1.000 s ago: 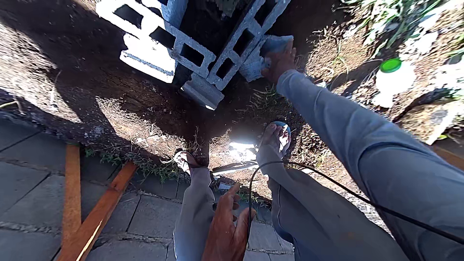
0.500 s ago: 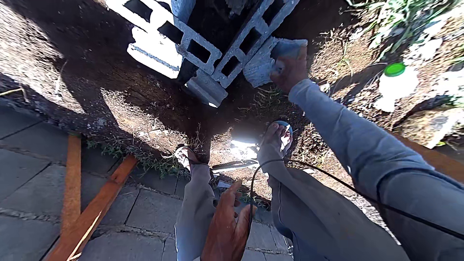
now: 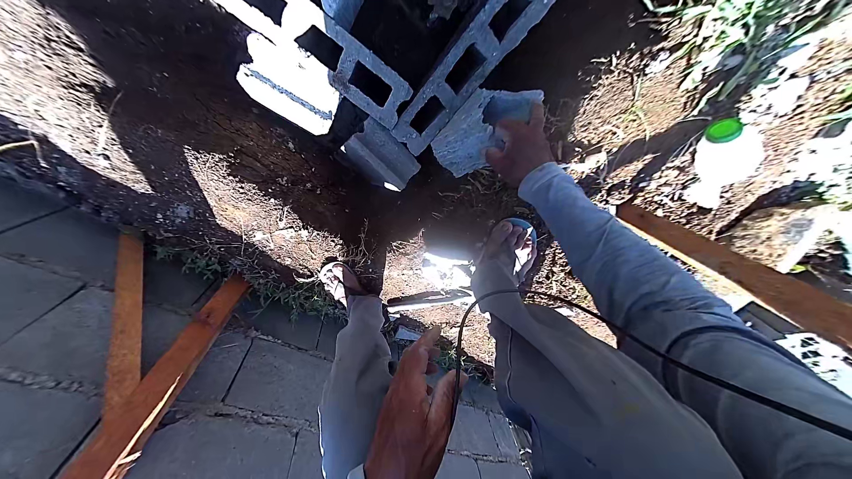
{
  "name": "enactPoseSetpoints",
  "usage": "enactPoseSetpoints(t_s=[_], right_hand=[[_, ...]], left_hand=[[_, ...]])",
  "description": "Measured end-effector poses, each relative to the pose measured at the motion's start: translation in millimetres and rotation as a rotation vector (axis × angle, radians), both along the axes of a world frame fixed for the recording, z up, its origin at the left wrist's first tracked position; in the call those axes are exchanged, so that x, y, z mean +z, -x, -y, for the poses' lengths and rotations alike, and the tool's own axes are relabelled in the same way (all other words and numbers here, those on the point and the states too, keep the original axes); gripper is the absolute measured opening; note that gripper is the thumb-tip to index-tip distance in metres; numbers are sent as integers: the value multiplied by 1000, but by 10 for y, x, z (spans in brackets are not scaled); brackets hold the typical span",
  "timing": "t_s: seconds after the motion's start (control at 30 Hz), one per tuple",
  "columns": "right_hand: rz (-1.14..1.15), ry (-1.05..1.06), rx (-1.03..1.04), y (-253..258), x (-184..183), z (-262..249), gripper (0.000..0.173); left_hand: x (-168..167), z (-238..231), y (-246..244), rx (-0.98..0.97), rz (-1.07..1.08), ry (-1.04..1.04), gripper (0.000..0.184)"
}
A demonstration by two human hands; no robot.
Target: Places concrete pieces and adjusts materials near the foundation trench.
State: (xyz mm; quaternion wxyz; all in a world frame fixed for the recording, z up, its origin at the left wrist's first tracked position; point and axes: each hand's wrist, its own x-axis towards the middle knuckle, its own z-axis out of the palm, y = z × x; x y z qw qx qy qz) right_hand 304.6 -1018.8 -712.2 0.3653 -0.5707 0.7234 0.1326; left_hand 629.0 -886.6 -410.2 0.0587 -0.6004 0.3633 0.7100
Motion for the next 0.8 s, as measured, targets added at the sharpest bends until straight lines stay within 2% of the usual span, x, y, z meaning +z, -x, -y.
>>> enactPoseSetpoints(t_s=[0.13, 0.27, 0.4, 0.57, 0.8], right_hand=[[-12, -58, -61, 55, -36, 38, 35], [39, -85, -160, 231, -152, 75, 43], [55, -35, -124, 299, -185, 51, 45], [55, 51, -182, 337, -271, 9, 68], [41, 37, -216, 418, -298, 151, 62]], left_hand=[[4, -9, 20, -7, -9, 16, 57], [-1, 0, 34, -23, -1, 7, 55], [-10, -18, 25, -11, 7, -14, 56], [-15, -5, 21, -6, 19, -8, 57], [-31, 9, 13, -19, 23, -11, 57]])
